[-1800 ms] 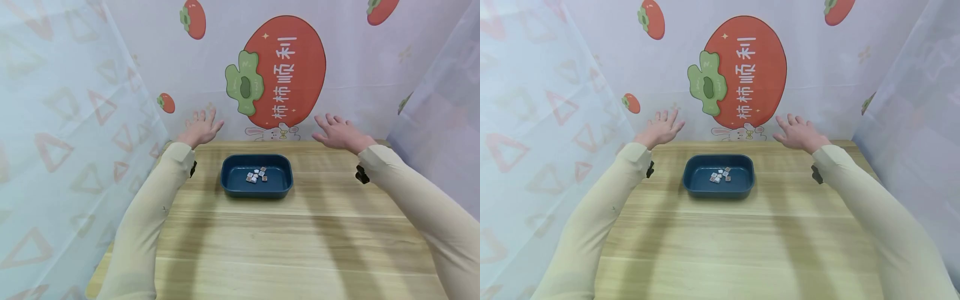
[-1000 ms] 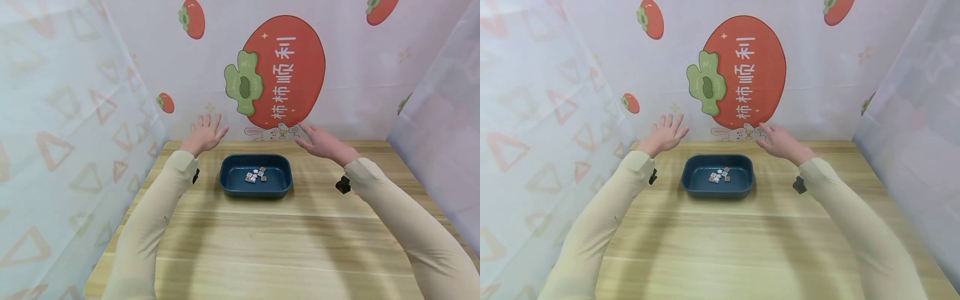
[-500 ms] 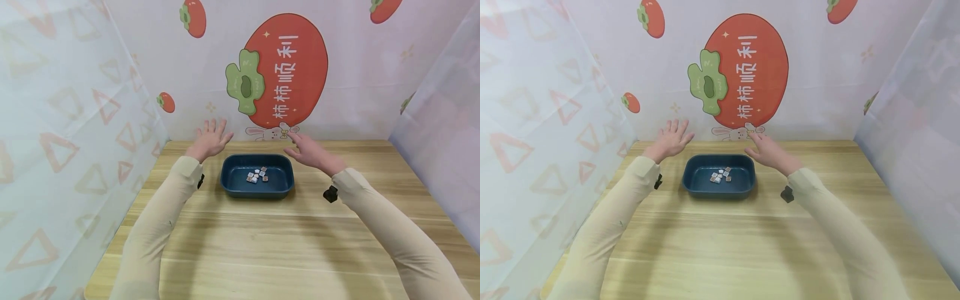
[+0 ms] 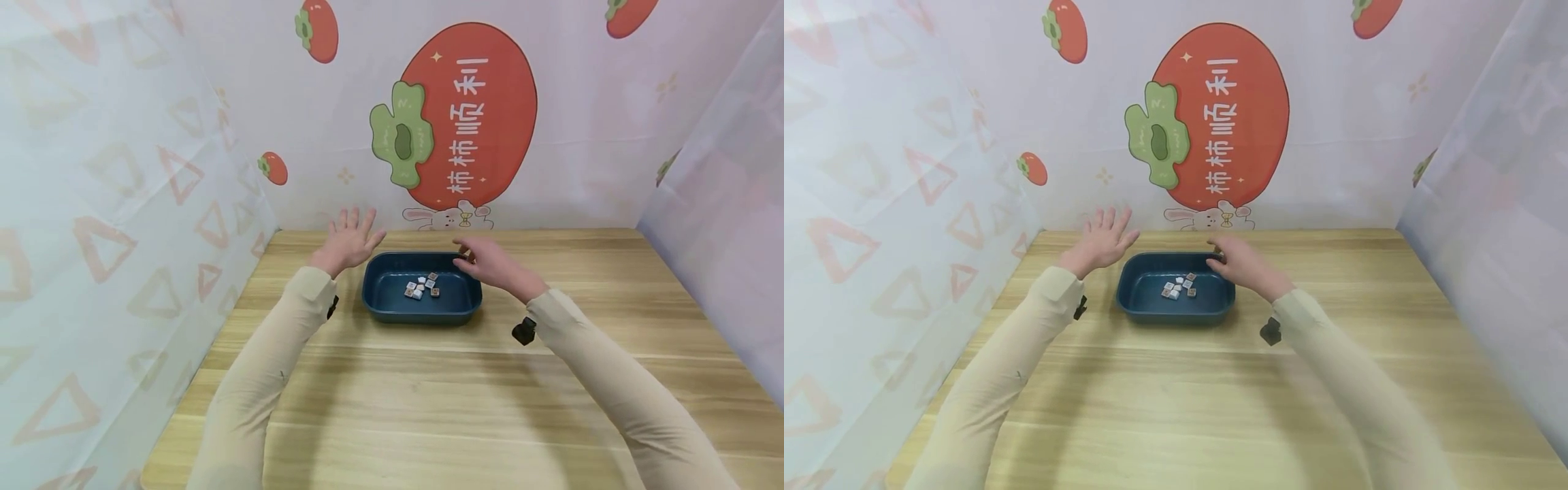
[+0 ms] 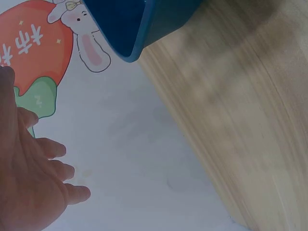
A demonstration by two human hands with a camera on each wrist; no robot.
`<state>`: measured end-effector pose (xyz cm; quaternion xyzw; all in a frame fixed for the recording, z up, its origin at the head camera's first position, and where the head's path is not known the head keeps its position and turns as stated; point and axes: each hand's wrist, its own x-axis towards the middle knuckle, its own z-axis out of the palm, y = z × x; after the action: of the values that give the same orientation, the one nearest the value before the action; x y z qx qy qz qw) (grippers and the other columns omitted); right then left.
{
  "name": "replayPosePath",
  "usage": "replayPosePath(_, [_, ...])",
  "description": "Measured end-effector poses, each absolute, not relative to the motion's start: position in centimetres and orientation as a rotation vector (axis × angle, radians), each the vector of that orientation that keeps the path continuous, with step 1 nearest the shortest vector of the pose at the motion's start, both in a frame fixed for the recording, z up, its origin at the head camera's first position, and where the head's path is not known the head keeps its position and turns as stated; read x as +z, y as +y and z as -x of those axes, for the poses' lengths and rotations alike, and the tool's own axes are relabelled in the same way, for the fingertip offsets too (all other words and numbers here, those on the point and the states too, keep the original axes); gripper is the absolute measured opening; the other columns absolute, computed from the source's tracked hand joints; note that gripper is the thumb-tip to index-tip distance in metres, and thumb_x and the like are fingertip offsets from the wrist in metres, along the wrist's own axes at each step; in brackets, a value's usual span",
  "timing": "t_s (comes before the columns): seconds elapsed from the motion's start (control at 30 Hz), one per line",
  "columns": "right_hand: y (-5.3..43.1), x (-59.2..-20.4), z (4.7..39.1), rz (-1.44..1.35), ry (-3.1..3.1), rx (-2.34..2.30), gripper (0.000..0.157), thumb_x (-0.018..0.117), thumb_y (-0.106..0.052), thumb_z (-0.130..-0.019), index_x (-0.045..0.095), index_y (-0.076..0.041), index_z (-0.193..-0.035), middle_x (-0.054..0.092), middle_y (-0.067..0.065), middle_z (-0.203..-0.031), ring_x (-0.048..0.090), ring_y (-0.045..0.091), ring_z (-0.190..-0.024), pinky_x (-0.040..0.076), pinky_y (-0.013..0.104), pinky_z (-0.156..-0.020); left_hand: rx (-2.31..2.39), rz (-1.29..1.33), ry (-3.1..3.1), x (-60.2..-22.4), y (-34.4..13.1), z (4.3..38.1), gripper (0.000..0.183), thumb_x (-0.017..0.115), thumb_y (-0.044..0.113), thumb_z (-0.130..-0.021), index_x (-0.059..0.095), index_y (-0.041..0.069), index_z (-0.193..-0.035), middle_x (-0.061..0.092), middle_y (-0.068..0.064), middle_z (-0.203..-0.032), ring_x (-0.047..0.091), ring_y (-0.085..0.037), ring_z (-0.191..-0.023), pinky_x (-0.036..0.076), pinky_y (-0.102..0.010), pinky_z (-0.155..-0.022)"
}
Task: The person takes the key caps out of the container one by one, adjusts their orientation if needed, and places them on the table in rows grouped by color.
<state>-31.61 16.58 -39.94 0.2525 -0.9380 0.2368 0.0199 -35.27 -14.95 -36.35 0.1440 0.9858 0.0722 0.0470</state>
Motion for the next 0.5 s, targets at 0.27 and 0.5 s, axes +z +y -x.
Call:
replayPosePath(0.27, [15.7, -41.5, 31.0, -0.830, -2.896, 0.688, 0.043, 0.066, -0.022, -0.094, 0.058, -0.004, -0.132, 0.071, 0.012, -0.103, 0.067, 0.022, -0.087, 0.059, 0.038, -0.077, 0.211, -0.450, 2.986, -37.8, -13.8, 34.9, 0.074, 0.012, 0.065, -0.099, -0.002, 0.024, -0.160, -0.006, -0.019, -0.165, -0.008, -0.044, -0.151, 0.001, -0.065, -0.119])
replayPosePath(0.5, [14.8, -42.9, 30.7, -0.879, -2.922, 0.649, 0.038, 0.067, -0.020, -0.092, 0.062, -0.005, -0.128, 0.071, 0.008, -0.094, 0.062, 0.015, -0.073, 0.056, 0.032, -0.069, 0.276, -0.467, 2.975, -39.0, -13.1, 34.2, 0.073, 0.016, 0.064, -0.100, 0.002, 0.023, -0.160, -0.005, -0.018, -0.165, -0.008, -0.043, -0.152, 0.003, -0.064, -0.120])
